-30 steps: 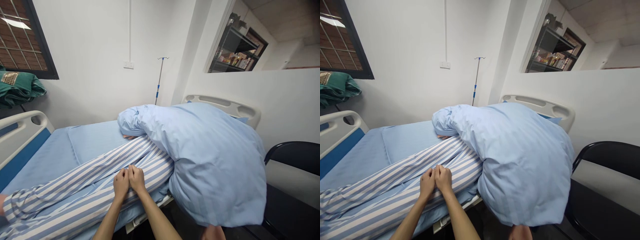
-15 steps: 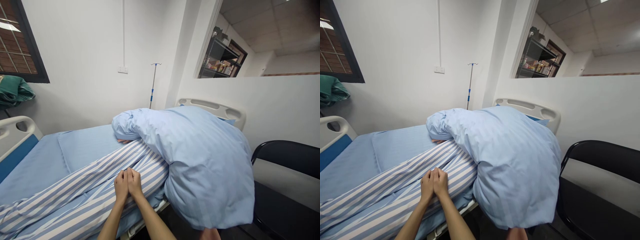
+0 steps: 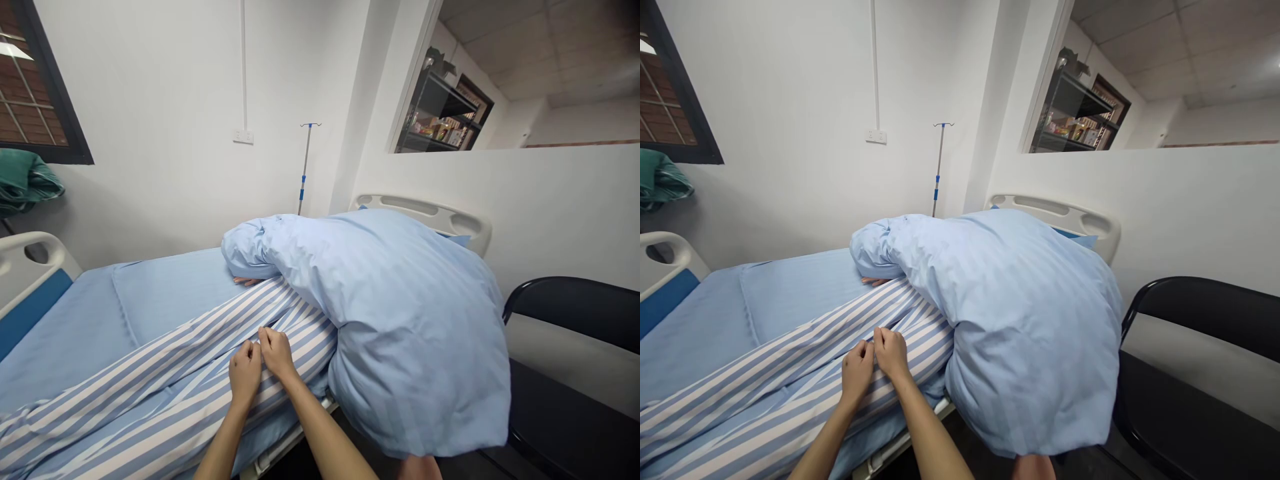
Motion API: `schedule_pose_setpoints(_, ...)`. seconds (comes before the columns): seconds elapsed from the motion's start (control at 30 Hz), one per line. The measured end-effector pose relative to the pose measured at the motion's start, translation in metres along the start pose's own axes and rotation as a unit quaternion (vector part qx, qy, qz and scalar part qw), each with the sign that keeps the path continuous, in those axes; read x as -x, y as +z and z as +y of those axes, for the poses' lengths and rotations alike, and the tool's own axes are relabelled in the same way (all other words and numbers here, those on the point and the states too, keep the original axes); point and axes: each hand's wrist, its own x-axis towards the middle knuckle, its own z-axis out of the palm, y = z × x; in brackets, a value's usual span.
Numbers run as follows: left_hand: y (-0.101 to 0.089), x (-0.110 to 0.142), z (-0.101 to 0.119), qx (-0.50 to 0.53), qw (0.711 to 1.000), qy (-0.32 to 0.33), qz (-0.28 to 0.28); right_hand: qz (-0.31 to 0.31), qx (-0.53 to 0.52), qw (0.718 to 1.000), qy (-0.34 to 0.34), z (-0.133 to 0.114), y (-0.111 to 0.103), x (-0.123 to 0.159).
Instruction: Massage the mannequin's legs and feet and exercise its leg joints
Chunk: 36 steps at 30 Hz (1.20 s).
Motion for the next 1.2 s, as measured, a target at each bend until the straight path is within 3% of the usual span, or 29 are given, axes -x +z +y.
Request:
schedule_pose_setpoints(0.13,0.005,-0.013,0.011,0.001,0.998,-0.055,-0.028,0.012,-0.035,0.999,0.018,0.002,-0.001,0.001)
schedule_pose_setpoints(0.23,0.016,-0.026,0.025,0.104,0.990,-0.091,-0.018,0.025,-0.093,0.995,0.039,0.002,-0.004,-0.002)
schedule_pose_setpoints(0.33,0.029,-0.030,0.032,0.171,0.982,-0.075,0.013,0.046,-0.149,0.986,0.064,0.004,-0.006,-0.005)
schedule_pose_setpoints(0.53,0.038,-0.023,0.025,0.063,0.998,-0.021,0.000,0.048,-0.200,0.974,0.090,0.008,-0.005,-0.007)
schedule_pose_setpoints(0.7,0.036,-0.022,0.029,0.011,0.999,-0.030,-0.009,0.006,-0.106,0.992,0.063,0.008,-0.019,-0.017)
schedule_pose_setpoints(0.93,0.038,-0.018,0.032,-0.008,1.000,-0.012,-0.007,-0.003,0.016,1.000,0.016,0.024,-0.031,-0.022)
schedule_pose_setpoints(1.07,0.038,-0.016,0.031,-0.010,1.000,0.000,-0.016,0.044,-0.009,0.999,0.031,0.029,-0.029,-0.016)
schedule_pose_setpoints(1.2,0.036,-0.023,0.037,-0.010,0.998,-0.020,-0.059,0.053,-0.044,0.997,0.033,0.029,-0.030,-0.016)
